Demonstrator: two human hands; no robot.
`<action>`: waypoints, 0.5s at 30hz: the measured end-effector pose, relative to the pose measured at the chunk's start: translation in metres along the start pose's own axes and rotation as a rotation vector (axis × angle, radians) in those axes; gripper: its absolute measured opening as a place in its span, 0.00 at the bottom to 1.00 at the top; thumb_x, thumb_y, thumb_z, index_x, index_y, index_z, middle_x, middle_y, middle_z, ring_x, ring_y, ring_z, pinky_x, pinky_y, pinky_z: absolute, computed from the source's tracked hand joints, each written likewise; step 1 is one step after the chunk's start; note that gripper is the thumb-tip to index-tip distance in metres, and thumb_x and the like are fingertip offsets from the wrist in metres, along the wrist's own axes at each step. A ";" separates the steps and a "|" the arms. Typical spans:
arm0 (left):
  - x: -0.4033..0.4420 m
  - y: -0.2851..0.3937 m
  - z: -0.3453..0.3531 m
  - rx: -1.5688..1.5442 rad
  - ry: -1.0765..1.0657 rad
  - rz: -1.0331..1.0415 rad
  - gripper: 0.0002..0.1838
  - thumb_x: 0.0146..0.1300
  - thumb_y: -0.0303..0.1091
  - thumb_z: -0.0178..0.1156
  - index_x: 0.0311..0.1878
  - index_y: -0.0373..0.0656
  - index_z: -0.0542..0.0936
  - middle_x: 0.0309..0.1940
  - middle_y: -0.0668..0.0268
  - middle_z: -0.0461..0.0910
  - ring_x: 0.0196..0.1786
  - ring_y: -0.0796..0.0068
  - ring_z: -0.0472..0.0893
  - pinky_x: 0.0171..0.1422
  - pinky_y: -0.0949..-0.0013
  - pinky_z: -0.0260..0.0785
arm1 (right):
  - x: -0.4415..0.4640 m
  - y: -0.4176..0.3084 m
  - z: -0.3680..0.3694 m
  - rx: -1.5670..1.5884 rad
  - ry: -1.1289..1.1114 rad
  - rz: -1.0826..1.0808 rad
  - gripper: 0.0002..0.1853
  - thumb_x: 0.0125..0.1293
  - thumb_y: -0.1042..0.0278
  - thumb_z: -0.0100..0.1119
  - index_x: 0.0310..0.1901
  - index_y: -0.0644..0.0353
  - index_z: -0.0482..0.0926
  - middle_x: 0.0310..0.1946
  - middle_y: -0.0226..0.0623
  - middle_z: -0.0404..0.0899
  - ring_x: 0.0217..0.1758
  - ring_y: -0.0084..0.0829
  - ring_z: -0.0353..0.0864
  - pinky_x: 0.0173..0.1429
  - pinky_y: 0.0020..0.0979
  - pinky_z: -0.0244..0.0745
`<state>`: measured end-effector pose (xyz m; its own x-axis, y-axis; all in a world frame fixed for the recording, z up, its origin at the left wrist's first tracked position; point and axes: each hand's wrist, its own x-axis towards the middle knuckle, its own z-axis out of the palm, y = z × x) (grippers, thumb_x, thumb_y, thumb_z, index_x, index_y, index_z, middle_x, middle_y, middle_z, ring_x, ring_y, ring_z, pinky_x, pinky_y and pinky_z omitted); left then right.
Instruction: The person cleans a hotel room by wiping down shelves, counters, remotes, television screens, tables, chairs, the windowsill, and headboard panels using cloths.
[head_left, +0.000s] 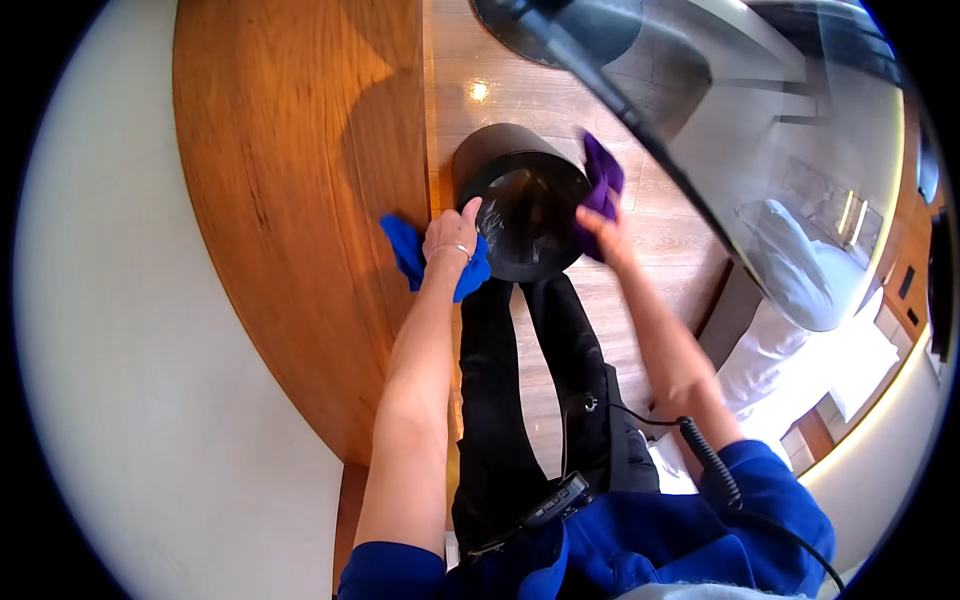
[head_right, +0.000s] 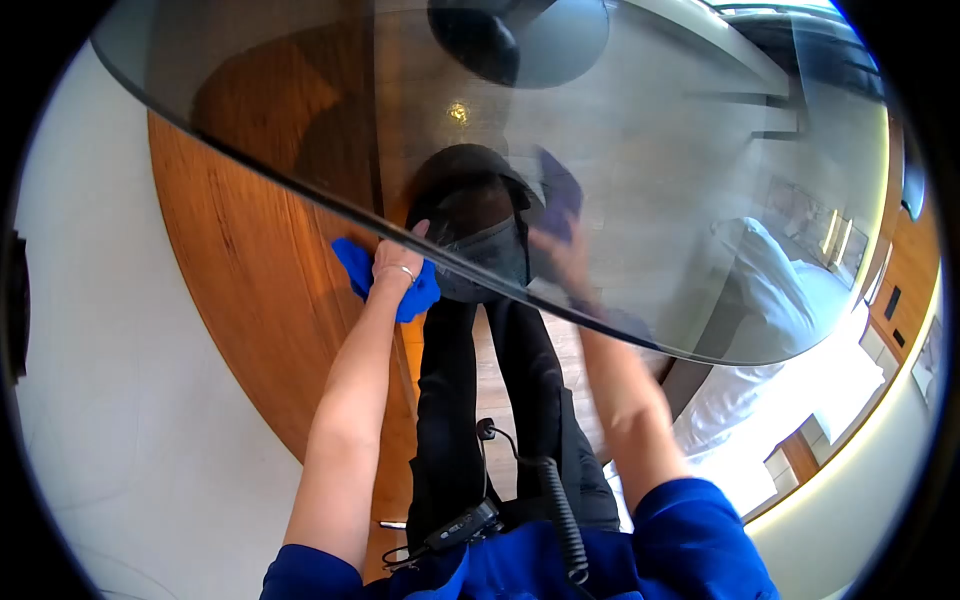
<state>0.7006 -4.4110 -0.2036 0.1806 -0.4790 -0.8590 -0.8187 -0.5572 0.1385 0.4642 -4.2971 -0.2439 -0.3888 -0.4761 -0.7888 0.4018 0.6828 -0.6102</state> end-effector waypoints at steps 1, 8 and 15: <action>-0.003 -0.009 0.008 -0.069 0.023 -0.019 0.42 0.67 0.69 0.38 0.46 0.33 0.82 0.51 0.42 0.78 0.57 0.43 0.76 0.62 0.51 0.67 | -0.033 0.029 0.013 0.370 0.176 0.270 0.23 0.58 0.66 0.67 0.54 0.56 0.72 0.41 0.36 0.79 0.44 0.35 0.79 0.51 0.39 0.78; -0.051 -0.075 -0.014 0.057 -0.521 0.077 0.39 0.63 0.66 0.51 0.48 0.31 0.81 0.47 0.47 0.81 0.52 0.53 0.79 0.59 0.63 0.69 | -0.186 -0.022 0.088 -0.778 -0.944 0.613 0.50 0.45 0.58 0.77 0.70 0.64 0.61 0.62 0.49 0.71 0.61 0.39 0.74 0.66 0.35 0.66; -0.235 -0.113 -0.196 -0.813 -0.485 0.215 0.23 0.65 0.52 0.61 0.38 0.36 0.84 0.31 0.63 0.83 0.36 0.76 0.81 0.44 0.72 0.74 | -0.310 -0.366 0.060 -0.950 -1.409 -0.097 0.33 0.58 0.46 0.69 0.60 0.56 0.74 0.49 0.39 0.80 0.53 0.31 0.78 0.58 0.33 0.72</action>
<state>0.8578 -4.3683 0.0794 -0.3224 -0.3950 -0.8603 -0.1482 -0.8765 0.4580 0.4878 -4.4326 0.2197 0.8112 -0.2624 -0.5226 -0.3809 0.4410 -0.8127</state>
